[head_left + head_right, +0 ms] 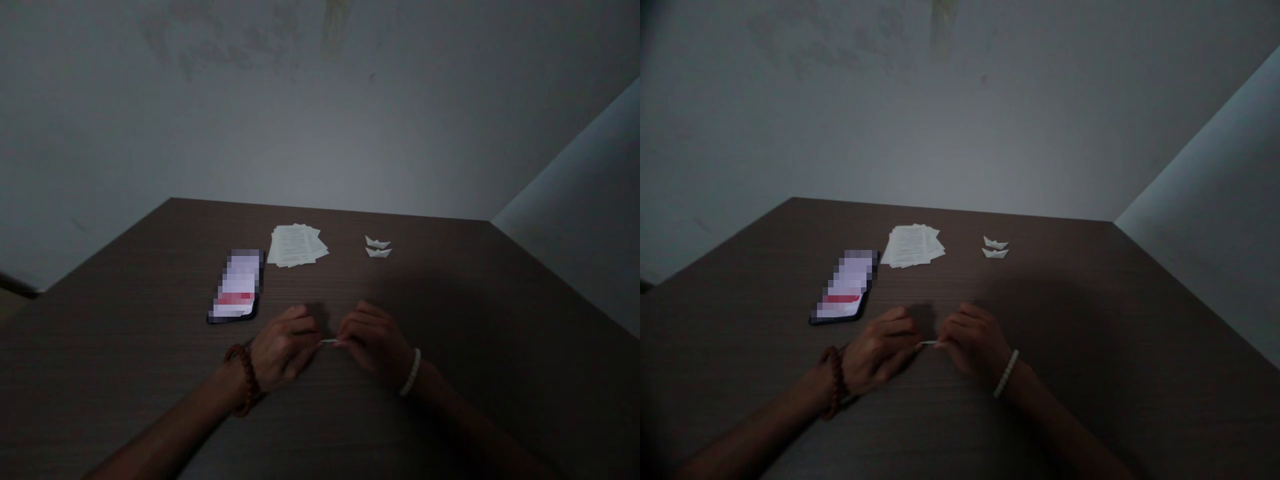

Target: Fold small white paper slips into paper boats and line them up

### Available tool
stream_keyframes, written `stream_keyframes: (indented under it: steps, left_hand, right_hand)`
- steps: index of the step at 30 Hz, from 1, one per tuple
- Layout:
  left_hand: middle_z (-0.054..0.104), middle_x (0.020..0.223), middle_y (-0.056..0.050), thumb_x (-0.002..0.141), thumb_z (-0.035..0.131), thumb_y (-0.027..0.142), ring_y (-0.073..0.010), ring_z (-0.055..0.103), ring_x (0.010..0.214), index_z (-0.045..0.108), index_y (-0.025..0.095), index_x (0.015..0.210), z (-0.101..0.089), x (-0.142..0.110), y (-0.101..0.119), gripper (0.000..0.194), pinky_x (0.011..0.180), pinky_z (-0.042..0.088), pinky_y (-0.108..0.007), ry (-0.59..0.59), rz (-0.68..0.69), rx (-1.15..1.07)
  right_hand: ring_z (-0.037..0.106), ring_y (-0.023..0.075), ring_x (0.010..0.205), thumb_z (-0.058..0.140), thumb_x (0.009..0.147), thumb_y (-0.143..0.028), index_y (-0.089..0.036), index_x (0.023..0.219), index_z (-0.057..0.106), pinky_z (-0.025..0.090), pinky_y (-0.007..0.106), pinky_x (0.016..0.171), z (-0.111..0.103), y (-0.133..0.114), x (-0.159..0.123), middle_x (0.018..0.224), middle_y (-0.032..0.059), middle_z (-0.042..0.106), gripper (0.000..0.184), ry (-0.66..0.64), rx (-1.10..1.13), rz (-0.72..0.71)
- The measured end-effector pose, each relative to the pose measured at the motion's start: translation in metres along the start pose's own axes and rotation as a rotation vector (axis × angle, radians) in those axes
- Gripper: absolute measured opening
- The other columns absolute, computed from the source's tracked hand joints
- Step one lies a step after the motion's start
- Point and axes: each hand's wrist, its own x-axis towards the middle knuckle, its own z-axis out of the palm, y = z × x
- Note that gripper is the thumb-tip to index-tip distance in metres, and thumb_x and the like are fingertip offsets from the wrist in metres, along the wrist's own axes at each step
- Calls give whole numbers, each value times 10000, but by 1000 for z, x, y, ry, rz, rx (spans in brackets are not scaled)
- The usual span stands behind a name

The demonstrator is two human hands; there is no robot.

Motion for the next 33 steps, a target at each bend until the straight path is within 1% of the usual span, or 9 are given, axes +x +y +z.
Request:
stream_keyframes:
  steps: [3,6,8,10,13,17,22,28,33]
  left_hand:
    - [563,749,-65,920,383,153,-179,463,743,630,132,769,-2,2,2,290,686,411,-325,28,-1,-43]
    - [579,741,-61,923,406,185,-175,490,742,636,137,779,-3,4,2,276,680,429,-320,128,-74,-90]
    - [593,754,-53,915,434,213,-172,513,747,640,148,833,-3,4,1,231,675,443,-315,181,-160,-122]
    - [614,807,-53,888,486,233,-173,534,764,628,156,941,-1,3,-1,170,670,455,-311,222,-226,-132]
    - [639,867,-60,854,542,233,-180,552,786,598,166,1053,1,2,-3,217,686,458,-319,282,-218,-99]
    - [643,822,-47,868,535,232,-171,550,752,618,172,1024,1,3,-3,186,673,449,-308,281,-216,-93]
    - [652,855,-53,885,512,266,-176,559,774,632,175,996,0,3,-1,188,695,460,-318,272,-243,-99]
    - [635,786,-49,882,499,274,-174,548,741,654,163,922,-3,5,1,194,660,453,-304,231,-293,-92]
    - [616,701,-35,901,452,251,-172,522,702,665,157,834,-1,6,1,242,664,437,-315,221,-268,-67]
  right_hand:
    - [521,148,700,577,870,-211,-183,724,582,417,282,682,-1,-1,2,745,22,647,149,-14,55,10]
    - [550,140,696,570,874,-202,-188,783,619,426,280,697,-1,0,3,755,17,668,105,45,118,63]
    - [553,135,658,582,863,-211,-195,835,644,429,271,662,-1,1,3,727,11,663,70,110,135,162]
    - [531,124,592,606,837,-233,-196,855,658,416,247,588,0,2,3,671,-2,630,67,155,150,284]
    - [486,104,532,617,818,-245,-195,847,672,381,220,519,0,2,2,620,-23,582,80,171,197,391]
    - [470,100,534,621,816,-251,-197,865,687,370,220,518,-1,0,3,625,-22,577,99,180,236,401]
    - [479,111,558,733,713,-312,-194,918,681,380,229,523,-2,-2,3,689,-4,612,242,160,216,328]
    - [473,105,540,680,753,-266,-192,860,689,370,228,518,2,-6,5,644,-15,601,131,165,176,359]
    - [456,102,502,650,762,-235,-188,780,698,348,230,498,7,-11,8,588,-18,583,69,187,139,417]
